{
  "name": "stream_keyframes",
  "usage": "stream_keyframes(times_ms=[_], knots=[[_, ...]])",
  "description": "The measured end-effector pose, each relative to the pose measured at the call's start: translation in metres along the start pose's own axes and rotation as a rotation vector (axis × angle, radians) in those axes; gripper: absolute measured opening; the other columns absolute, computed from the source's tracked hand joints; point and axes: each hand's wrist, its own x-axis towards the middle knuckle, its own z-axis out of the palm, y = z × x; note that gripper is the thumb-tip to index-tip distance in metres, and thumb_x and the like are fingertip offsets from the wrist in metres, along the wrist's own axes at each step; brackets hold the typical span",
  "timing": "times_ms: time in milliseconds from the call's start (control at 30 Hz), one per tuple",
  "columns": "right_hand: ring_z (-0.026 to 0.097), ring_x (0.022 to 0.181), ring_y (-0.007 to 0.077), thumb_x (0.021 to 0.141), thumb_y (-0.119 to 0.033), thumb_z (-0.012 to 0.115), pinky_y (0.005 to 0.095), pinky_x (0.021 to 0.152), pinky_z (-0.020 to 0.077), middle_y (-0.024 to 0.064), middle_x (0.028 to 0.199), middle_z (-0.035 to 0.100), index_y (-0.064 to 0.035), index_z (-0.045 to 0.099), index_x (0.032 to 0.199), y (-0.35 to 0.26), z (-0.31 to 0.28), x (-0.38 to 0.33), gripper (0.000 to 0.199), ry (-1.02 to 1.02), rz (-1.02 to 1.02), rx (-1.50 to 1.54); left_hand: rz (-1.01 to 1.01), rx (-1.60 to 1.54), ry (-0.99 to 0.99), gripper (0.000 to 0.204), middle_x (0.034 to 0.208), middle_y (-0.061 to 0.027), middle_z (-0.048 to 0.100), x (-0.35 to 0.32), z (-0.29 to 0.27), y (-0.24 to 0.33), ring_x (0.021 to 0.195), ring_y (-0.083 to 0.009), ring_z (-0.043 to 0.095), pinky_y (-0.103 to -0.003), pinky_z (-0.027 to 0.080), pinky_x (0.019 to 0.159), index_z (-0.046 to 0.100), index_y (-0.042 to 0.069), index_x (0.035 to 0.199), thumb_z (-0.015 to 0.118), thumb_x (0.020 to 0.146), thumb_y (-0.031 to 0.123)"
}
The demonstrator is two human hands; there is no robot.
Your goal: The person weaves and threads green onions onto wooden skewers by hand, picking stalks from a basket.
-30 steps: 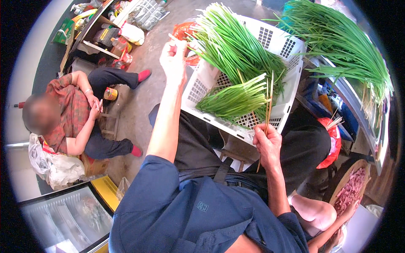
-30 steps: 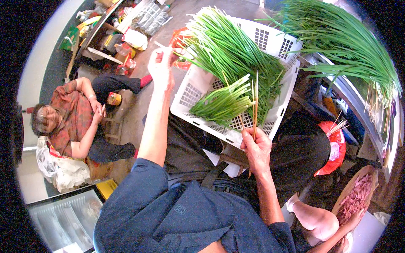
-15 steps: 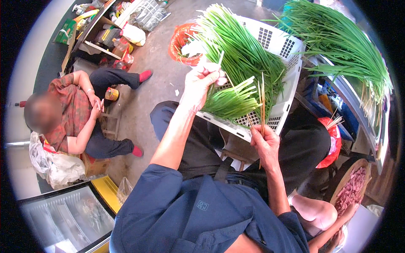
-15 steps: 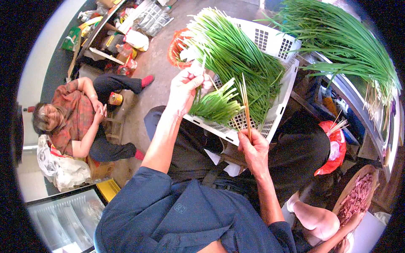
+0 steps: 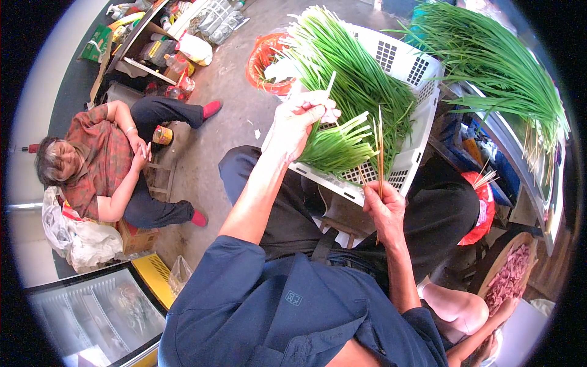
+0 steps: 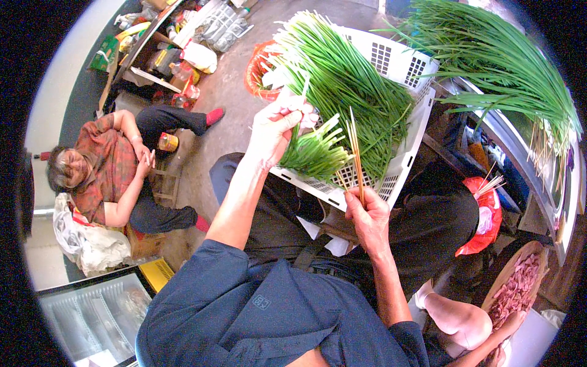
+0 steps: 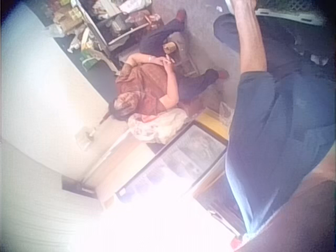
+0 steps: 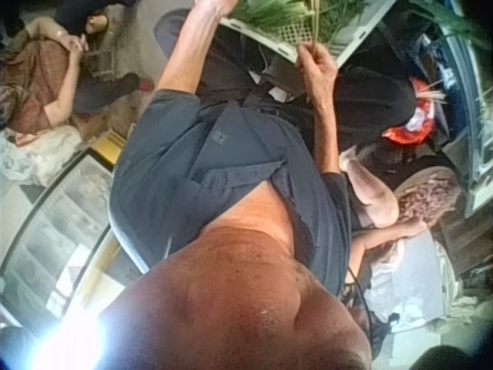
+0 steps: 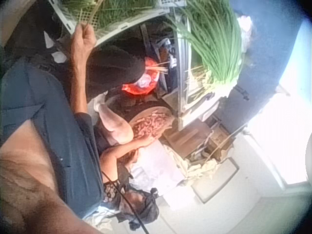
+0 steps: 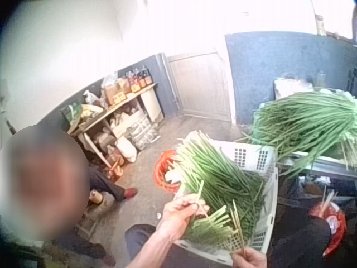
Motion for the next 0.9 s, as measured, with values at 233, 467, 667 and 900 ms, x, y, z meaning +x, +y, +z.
stream_keyframes(times_ms=[233, 467, 667, 900], knots=[[0.049, 0.057, 0.0040, 0.090, -0.014, 0.064, 0.0190, 0.052, 0.0377, -0.0043, 0.067, 0.054, -0.0025, 0.063, 0.094, 0.001, 0.001, 0.001, 0.012, -0.003, 0.005, 0.022, -0.004, 0.064, 0.011, 0.021, 0.096, -0.0101, 0.064, 0.002, 0.002, 0.003, 0.088, -0.0171, 0.061, -0.029, 0.049, 0.081, 0.060, -0.004, 0.106, 0.056, 0.085, -0.007], [0.048, 0.057, 0.0037, 0.090, -0.014, 0.064, 0.0188, 0.051, 0.0372, -0.0044, 0.066, 0.054, -0.0028, 0.063, 0.094, 0.003, 0.000, 0.002, 0.012, -0.010, 0.003, 0.010, 0.078, 0.018, 0.081, 0.021, 0.093, -0.0148, 0.066, 0.000, 0.003, -0.005, 0.081, -0.0239, 0.066, -0.034, 0.054, 0.076, 0.060, -0.006, 0.106, 0.058, 0.086, -0.007], [0.048, 0.056, 0.0037, 0.090, -0.014, 0.064, 0.0187, 0.051, 0.0369, -0.0043, 0.065, 0.053, -0.0027, 0.063, 0.093, 0.004, 0.000, 0.002, 0.012, 0.008, -0.005, 0.008, 0.042, 0.102, 0.072, 0.023, 0.092, -0.0103, 0.062, -0.002, 0.010, -0.002, 0.087, -0.0188, 0.060, -0.030, 0.050, 0.079, 0.056, -0.005, 0.107, 0.054, 0.085, -0.010], [0.049, 0.056, 0.0039, 0.090, -0.013, 0.063, 0.0192, 0.051, 0.0383, -0.0042, 0.066, 0.054, -0.0020, 0.064, 0.092, 0.003, 0.000, 0.000, 0.011, 0.022, 0.002, -0.004, 0.013, 0.142, 0.001, 0.022, 0.094, -0.0121, 0.063, -0.003, 0.009, -0.002, 0.087, -0.0202, 0.063, -0.032, 0.051, 0.079, 0.057, -0.005, 0.108, 0.055, 0.086, -0.007]])
